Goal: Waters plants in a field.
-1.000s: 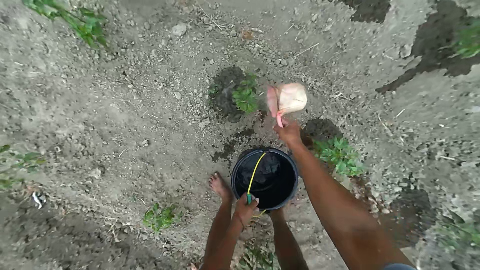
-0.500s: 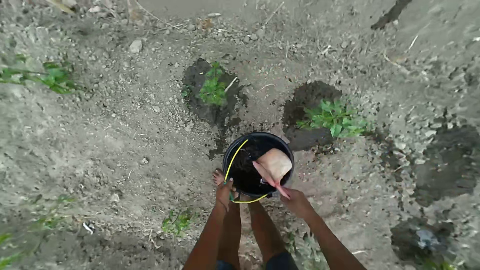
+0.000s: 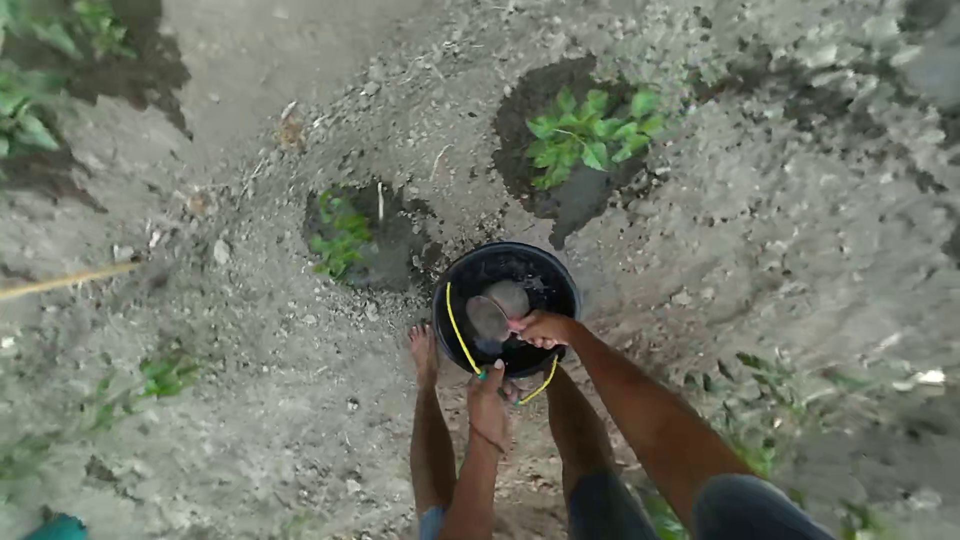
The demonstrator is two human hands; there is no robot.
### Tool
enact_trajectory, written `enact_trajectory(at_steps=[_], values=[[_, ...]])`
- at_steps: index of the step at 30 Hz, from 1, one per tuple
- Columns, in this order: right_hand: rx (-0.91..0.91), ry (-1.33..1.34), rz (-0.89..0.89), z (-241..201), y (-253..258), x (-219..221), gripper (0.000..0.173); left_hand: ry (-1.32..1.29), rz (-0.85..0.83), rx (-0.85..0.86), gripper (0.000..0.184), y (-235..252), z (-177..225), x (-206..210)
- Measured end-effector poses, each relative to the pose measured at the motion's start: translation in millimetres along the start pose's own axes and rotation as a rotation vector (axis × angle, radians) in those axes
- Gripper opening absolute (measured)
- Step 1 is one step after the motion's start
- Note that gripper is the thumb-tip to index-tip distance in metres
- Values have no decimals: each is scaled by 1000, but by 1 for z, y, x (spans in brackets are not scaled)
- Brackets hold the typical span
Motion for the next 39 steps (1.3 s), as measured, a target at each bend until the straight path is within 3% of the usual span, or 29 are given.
enact_trajectory(at_steps=[4,8,11,15,18,22,25,27,29,31,34,39], values=[[-187,208,-177,17,-25,-5,26,81,-59,-3,26,-6,11,2],[-430,393,-174,64,-59,34,14,416,-406,32,26,-21,26,-9],[-723,639,-180,105,-77,105,14,610,-586,16,27,-34,45,-10],[-967,1021,-108,146,-87,216,24,742,-623,22,32,-40,48,-11],[-1163,1392,-73,161,-76,294,19,803,-629,34,34,-31,36,-19],[-1299,1914,-56,178,-43,348,20,925,-599,62,37,3,32,-33],[-1283,2274,58,195,-23,342,19,1013,-595,95,35,17,28,-42],[-1228,2458,170,212,-2,326,9,1086,-548,135,38,18,28,-41],[-1125,2613,245,233,19,302,19,1190,-447,219,46,17,32,-36],[-1055,2736,265,255,34,278,27,1311,-372,306,42,22,40,-36],[-993,2814,322,286,42,245,28,1474,-308,418,31,44,56,-43],[-871,2852,387,315,31,205,23,1413,-56,438,44,94,83,-65]])
Point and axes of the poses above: each hand's wrist, its own y-axis towards the middle knuckle, its own x-axis out of the palm, z = x × y, the point moved 4 cm from there along y, towards the middle knuckle, and after that the axes turned 8 degrees about x, right-handed, at the moved point
